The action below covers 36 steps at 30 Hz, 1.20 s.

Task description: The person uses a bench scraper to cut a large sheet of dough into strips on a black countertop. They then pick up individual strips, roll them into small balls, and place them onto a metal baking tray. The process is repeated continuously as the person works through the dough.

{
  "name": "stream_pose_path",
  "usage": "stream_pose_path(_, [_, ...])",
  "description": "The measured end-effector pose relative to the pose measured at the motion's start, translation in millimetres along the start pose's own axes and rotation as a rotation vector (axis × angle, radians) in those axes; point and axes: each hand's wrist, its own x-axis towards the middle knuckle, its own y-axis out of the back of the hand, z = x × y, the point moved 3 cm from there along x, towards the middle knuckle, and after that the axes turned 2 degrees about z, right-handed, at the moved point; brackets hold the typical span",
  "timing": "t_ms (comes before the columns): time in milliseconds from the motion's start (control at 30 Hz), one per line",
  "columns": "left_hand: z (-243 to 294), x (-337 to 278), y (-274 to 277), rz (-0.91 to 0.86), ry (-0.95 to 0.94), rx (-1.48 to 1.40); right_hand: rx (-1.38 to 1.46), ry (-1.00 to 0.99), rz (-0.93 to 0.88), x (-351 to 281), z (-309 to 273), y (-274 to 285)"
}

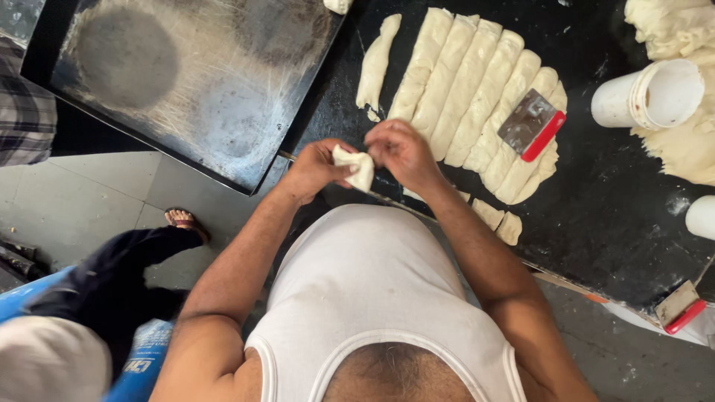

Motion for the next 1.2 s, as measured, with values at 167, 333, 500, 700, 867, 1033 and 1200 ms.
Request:
stream_pose_path(167, [17,-8,43,0.148,-0.194,-0.022,-0.969,0.442,0.246,36,20,-23])
stream_pose_path(333, [26,-21,77,0.173,-0.221,-0.213,-1.009,0.476,0.307,62,28,-39])
stream_pose_path(500, [23,-19,96,0.192,-0.246,-0.232,-1.157,0.441,0.306,85,25,-51])
stream_pose_path(700, [23,-10,89,0.219,-0.283,-0.258,-1.246,0.233,0.242,94,46,-46])
stream_pose_path(867, [22,-6,74,0.316,-0.282,-0.280,-0.753,-0.514,-0.218,66,51,-38])
stream_pose_path(1033, [7,2,51,0.415,-0.345,-0.171,0.046,-0.217,-0.172,21,3,-33])
stream_pose_path(1200, [20,-9,1,0.171,-0.242,-0.388,-0.145,0.067,0.095,18,-41,-23])
